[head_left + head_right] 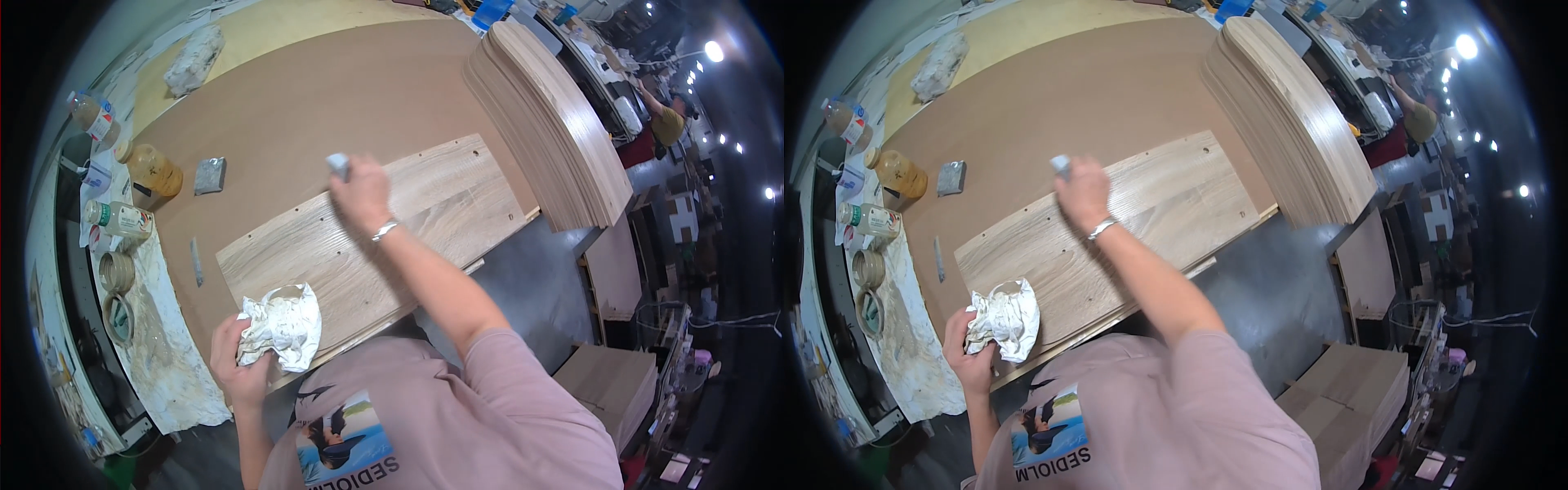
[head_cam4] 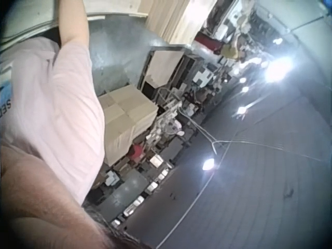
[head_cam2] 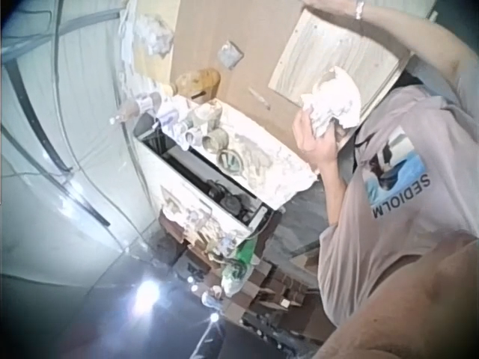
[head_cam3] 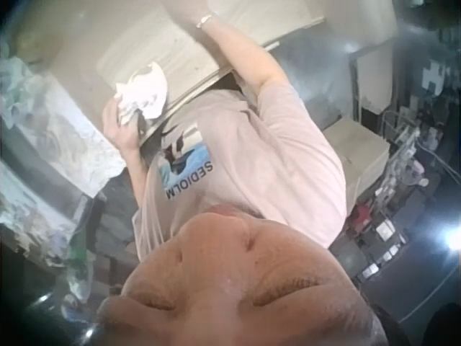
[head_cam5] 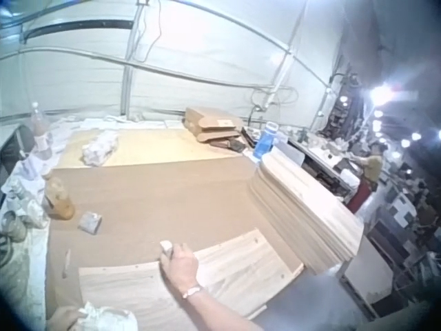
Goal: The person wipes a wooden board with a cloth and sands the edges and surface using a sanding block.
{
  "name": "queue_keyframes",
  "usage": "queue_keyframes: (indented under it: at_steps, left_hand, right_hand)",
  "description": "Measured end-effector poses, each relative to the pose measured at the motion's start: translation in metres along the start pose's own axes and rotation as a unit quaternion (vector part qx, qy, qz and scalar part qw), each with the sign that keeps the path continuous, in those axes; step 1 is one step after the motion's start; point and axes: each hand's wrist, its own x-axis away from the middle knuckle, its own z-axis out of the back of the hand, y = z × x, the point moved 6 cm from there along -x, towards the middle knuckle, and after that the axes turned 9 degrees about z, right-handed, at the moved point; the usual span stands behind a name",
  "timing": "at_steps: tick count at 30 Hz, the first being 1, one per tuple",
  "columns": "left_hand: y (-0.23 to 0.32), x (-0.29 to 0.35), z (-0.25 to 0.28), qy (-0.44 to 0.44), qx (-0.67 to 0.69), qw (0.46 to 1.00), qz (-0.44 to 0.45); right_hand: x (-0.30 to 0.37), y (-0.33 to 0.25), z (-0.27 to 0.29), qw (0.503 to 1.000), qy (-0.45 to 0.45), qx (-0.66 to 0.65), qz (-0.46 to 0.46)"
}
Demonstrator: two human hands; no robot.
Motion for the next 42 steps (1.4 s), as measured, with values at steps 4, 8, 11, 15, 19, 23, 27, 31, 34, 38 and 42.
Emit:
queue_keyframes:
  at_steps: [4, 8, 11, 15, 19, 23, 27, 31, 34, 38, 42]
  left_hand:
    - [0.018, -0.01, -0.039, 0.024, -0.024, 0.998, 0.048]
    - [0.05, -0.04, -0.103, 0.0, -0.036, 0.997, 0.075]
    - [0.072, -0.066, -0.168, -0.056, -0.083, 0.993, 0.065]
    - [0.072, -0.084, -0.233, -0.005, -0.228, 0.973, -0.044]
    - [0.076, -0.086, -0.245, 0.024, -0.244, 0.969, -0.038]
    - [0.078, -0.088, -0.253, 0.024, -0.249, 0.968, -0.008]
    - [0.115, -0.114, -0.309, -0.026, -0.286, 0.957, -0.031]
    - [0.172, -0.162, -0.409, -0.108, -0.289, 0.945, -0.104]
    - [0.163, -0.187, -0.454, -0.17, -0.222, 0.958, -0.057]
    - [0.14, -0.231, -0.463, -0.239, -0.229, 0.943, -0.011]
    - [0.202, -0.213, -0.457, -0.091, -0.387, 0.854, -0.334]
  right_hand:
    - [-0.027, 0.103, 0.07, 0.997, 0.043, 0.056, -0.029]
    - [-0.059, 0.202, 0.126, 0.99, 0.058, 0.116, -0.058]
    - [-0.075, 0.249, 0.166, 0.979, 0.101, 0.152, -0.089]
    - [-0.072, 0.236, 0.159, 0.993, 0.083, 0.04, -0.078]
    - [-0.078, 0.259, 0.16, 0.999, -0.005, 0.013, -0.029]
    - [-0.076, 0.336, 0.196, 0.979, 0.091, -0.096, -0.153]
    - [-0.028, 0.331, 0.191, 0.895, 0.217, -0.34, -0.191]
    - [0.037, 0.342, 0.173, 0.857, 0.244, -0.33, -0.312]
    - [0.044, 0.319, 0.166, 0.907, 0.178, -0.218, -0.314]
    - [0.028, 0.313, 0.158, 0.768, 0.314, -0.498, -0.251]
    - [0.029, 0.326, 0.167, 0.815, 0.325, -0.417, -0.238]
